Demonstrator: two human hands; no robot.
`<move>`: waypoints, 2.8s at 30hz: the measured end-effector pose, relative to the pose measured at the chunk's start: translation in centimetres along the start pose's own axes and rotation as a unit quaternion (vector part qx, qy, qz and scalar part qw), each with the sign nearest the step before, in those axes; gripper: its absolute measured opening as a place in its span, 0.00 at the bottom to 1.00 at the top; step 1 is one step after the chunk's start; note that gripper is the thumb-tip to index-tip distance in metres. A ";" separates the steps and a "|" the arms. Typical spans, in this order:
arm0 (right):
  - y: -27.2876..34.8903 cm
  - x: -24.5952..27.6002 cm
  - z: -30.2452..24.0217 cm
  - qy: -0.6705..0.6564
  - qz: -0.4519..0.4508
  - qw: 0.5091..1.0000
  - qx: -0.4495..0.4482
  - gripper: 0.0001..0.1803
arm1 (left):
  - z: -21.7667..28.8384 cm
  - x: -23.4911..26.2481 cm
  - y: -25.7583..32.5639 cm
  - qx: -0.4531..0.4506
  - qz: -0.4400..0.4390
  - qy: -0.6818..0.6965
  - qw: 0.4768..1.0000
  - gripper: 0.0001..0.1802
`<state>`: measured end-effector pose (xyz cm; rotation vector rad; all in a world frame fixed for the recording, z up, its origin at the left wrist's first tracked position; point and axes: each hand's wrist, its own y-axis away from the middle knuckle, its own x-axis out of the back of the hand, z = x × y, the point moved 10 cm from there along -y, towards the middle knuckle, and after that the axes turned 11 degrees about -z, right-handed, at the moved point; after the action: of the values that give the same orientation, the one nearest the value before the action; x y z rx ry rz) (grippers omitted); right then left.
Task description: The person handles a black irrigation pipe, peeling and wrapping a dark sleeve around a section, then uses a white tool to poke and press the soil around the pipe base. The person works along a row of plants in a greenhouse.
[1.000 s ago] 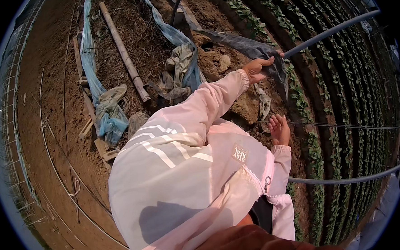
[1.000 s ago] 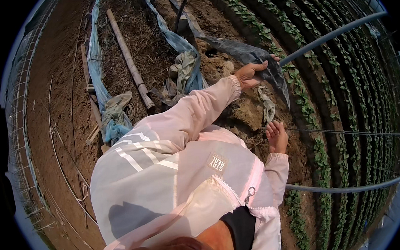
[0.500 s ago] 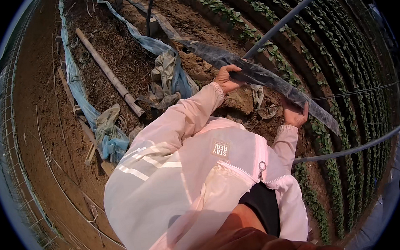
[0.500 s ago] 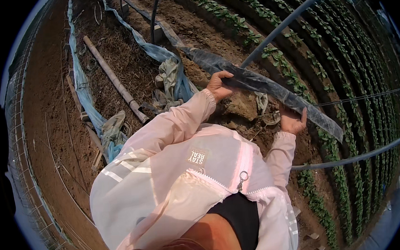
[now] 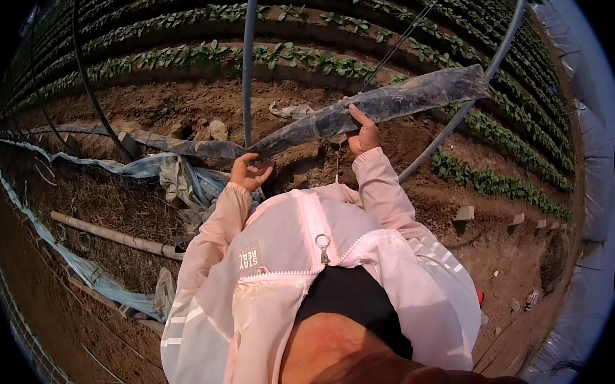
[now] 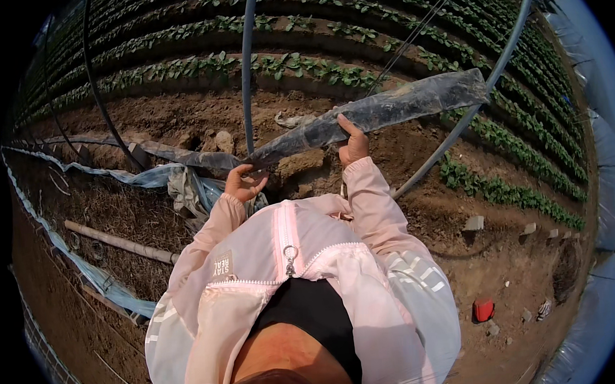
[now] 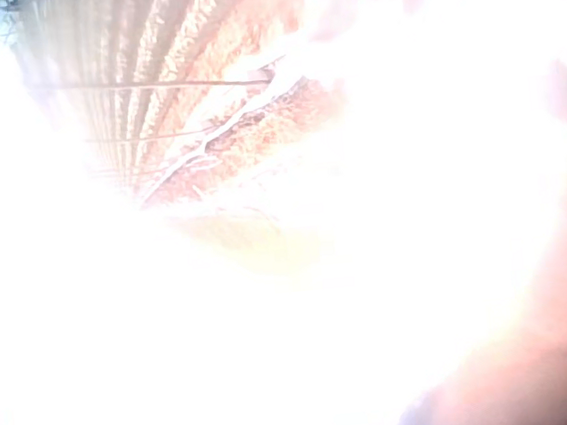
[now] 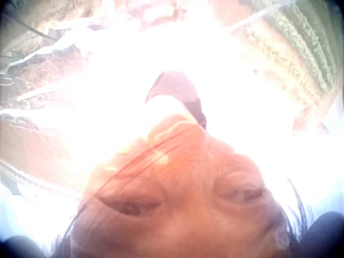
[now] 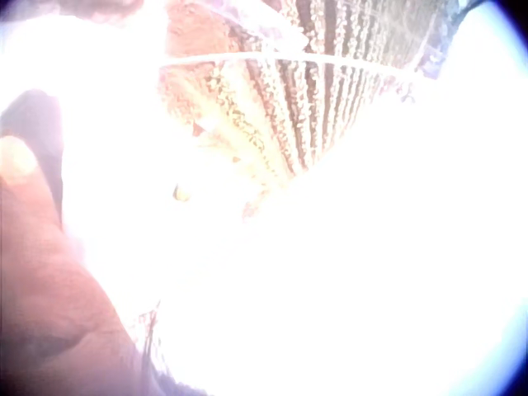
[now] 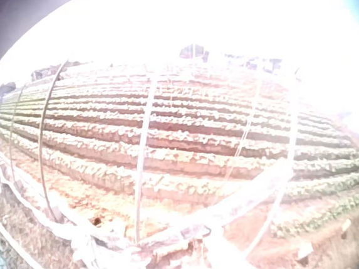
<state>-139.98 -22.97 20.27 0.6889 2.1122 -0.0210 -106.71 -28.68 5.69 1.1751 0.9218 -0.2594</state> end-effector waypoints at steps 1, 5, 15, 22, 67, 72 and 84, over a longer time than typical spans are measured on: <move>0.1 -0.9 0.3 0.010 0.007 1.000 -0.011 0.21 | 1.1 3.8 0.2 -0.009 0.182 -0.063 0.981 0.30; 2.6 2.1 -1.3 0.095 0.109 0.989 -0.034 0.19 | 3.1 -7.9 3.4 -0.173 0.185 -0.694 0.674 0.56; 5.5 -1.9 -0.1 0.033 0.020 0.999 -0.029 0.24 | 1.5 -2.2 -0.5 -0.074 0.186 -0.207 0.958 0.51; 10.3 -11.4 -3.9 0.004 -0.208 0.978 -0.001 0.23 | 4.8 -5.6 -3.4 -0.071 -0.075 0.082 0.991 0.48; 15.5 -11.1 -10.6 0.009 -0.304 0.948 0.095 0.17 | 9.1 -5.5 0.1 -0.247 -0.227 0.207 0.919 0.34; 16.2 -12.5 -11.1 0.008 -0.267 0.952 0.147 0.16 | 10.1 1.0 -2.4 -0.197 -0.136 0.164 0.957 0.28; 13.9 -9.4 -10.7 -0.134 -0.232 0.962 0.054 0.17 | 9.6 -12.8 6.5 -0.270 -0.385 0.220 0.855 0.21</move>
<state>-137.05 -12.84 37.14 0.2217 1.9717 -0.4639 -106.03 -37.94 20.30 0.2852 1.7287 -0.3435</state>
